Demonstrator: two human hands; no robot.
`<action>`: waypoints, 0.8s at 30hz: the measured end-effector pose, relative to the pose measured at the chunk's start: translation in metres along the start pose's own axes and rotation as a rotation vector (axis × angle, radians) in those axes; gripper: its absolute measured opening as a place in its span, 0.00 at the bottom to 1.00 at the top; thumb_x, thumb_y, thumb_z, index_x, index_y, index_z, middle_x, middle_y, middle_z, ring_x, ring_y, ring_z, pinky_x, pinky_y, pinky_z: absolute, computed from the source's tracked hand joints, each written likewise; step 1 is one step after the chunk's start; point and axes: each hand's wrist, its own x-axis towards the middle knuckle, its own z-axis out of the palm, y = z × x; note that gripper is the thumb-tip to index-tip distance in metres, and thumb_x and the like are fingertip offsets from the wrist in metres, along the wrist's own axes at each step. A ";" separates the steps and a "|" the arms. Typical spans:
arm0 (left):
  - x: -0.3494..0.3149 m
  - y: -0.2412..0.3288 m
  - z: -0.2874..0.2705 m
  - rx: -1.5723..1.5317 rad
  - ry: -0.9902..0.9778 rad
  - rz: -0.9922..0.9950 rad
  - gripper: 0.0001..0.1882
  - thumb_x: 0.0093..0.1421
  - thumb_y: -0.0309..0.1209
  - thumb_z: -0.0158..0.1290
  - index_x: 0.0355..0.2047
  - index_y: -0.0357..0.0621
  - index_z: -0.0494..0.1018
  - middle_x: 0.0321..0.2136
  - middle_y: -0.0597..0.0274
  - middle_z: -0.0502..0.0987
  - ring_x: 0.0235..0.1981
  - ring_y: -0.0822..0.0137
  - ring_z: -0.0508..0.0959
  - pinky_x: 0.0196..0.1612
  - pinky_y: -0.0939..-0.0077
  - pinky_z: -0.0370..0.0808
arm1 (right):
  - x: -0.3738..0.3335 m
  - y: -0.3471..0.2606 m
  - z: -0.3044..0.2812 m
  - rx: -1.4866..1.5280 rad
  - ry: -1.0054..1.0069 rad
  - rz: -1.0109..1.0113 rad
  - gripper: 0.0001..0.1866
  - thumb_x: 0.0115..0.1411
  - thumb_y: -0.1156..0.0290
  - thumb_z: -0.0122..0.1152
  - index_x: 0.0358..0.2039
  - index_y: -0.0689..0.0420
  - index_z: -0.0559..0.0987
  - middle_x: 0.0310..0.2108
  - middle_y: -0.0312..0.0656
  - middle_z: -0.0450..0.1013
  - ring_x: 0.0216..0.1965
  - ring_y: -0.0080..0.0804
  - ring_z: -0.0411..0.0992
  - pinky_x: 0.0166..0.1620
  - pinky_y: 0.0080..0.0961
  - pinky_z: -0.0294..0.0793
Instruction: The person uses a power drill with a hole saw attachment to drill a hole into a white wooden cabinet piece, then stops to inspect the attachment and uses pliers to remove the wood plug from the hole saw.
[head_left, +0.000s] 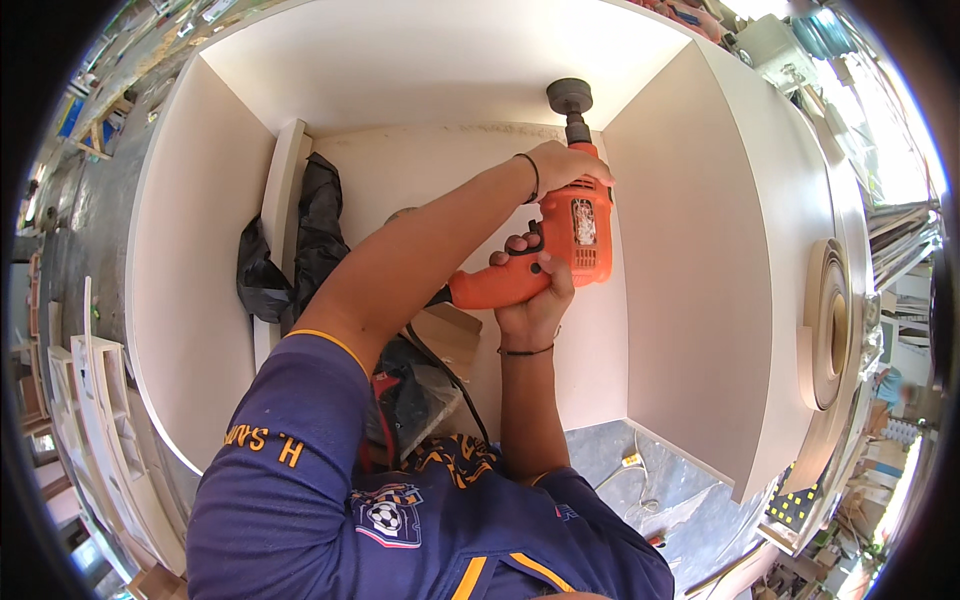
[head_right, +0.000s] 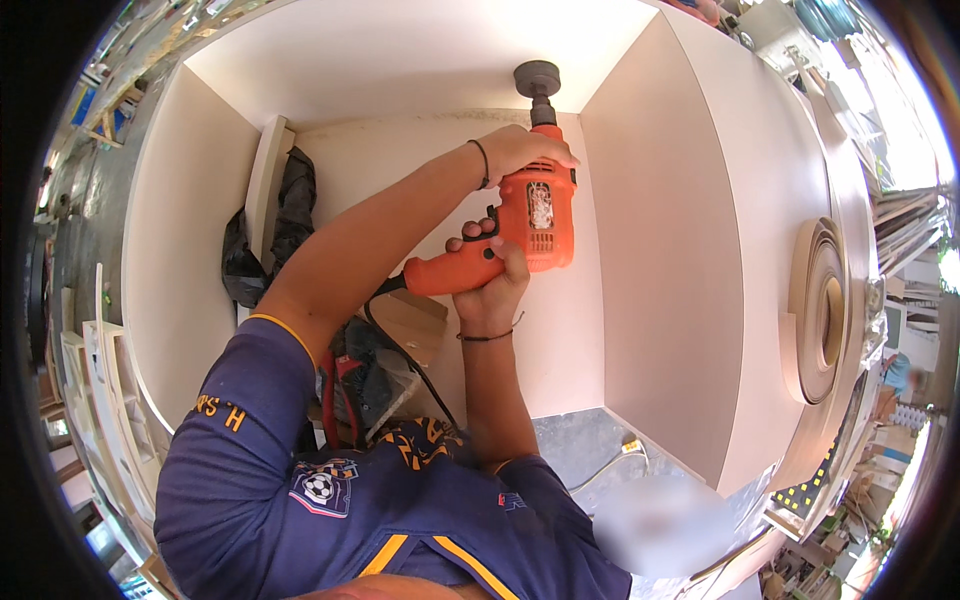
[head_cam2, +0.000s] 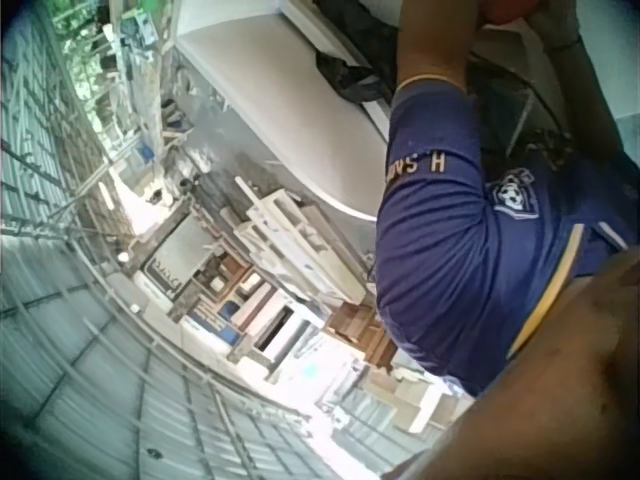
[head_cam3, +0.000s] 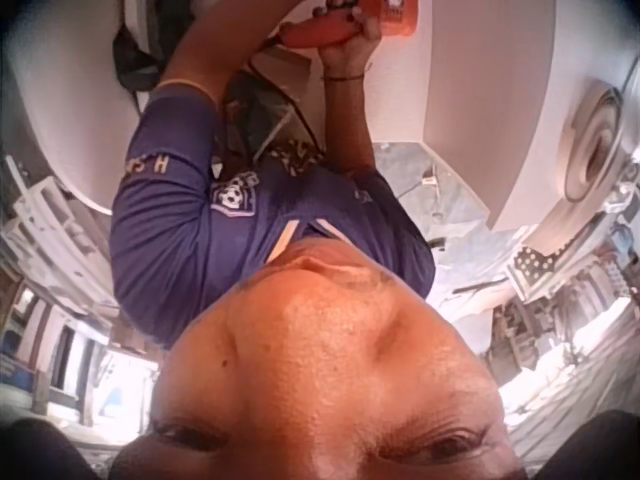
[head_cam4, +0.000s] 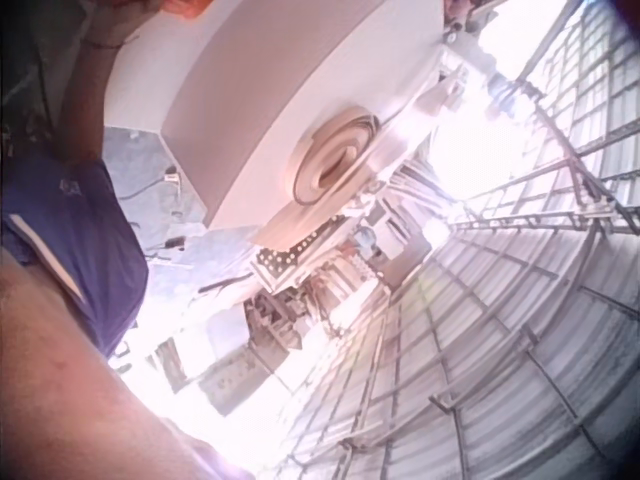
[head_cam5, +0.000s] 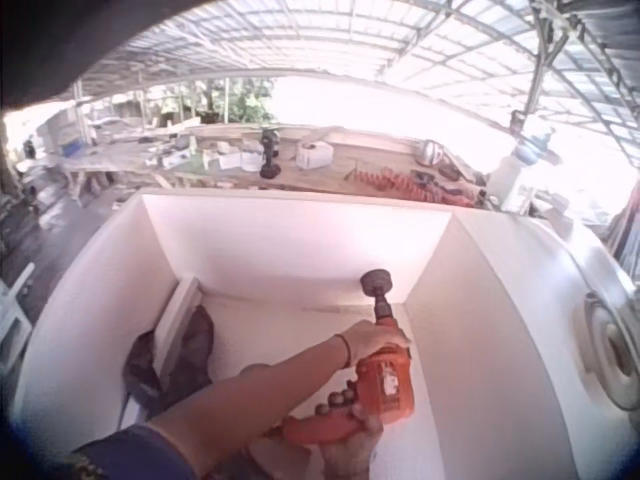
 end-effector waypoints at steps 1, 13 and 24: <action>-0.002 0.002 0.001 -0.020 -0.015 -0.007 0.17 0.50 0.40 0.65 0.34 0.41 0.77 0.30 0.61 0.82 0.25 0.70 0.81 0.29 0.74 0.76 | -0.001 -0.001 0.004 -0.007 0.024 -0.003 0.21 0.51 0.76 0.56 0.47 0.59 0.68 0.34 0.35 0.69 0.38 0.29 0.70 0.40 0.35 0.76; -0.006 0.005 0.001 -0.113 -0.092 0.009 0.16 0.51 0.37 0.64 0.35 0.41 0.75 0.31 0.59 0.82 0.27 0.68 0.82 0.31 0.72 0.79 | -0.001 0.000 0.005 -0.040 0.052 -0.013 0.21 0.51 0.76 0.53 0.48 0.58 0.67 0.33 0.36 0.68 0.37 0.30 0.69 0.40 0.37 0.75; -0.013 0.010 0.003 -0.151 -0.090 -0.002 0.17 0.52 0.38 0.64 0.35 0.41 0.74 0.30 0.60 0.82 0.25 0.70 0.81 0.28 0.73 0.78 | -0.002 -0.003 0.012 -0.060 0.074 -0.008 0.18 0.50 0.77 0.52 0.44 0.59 0.68 0.32 0.37 0.67 0.36 0.31 0.70 0.38 0.38 0.76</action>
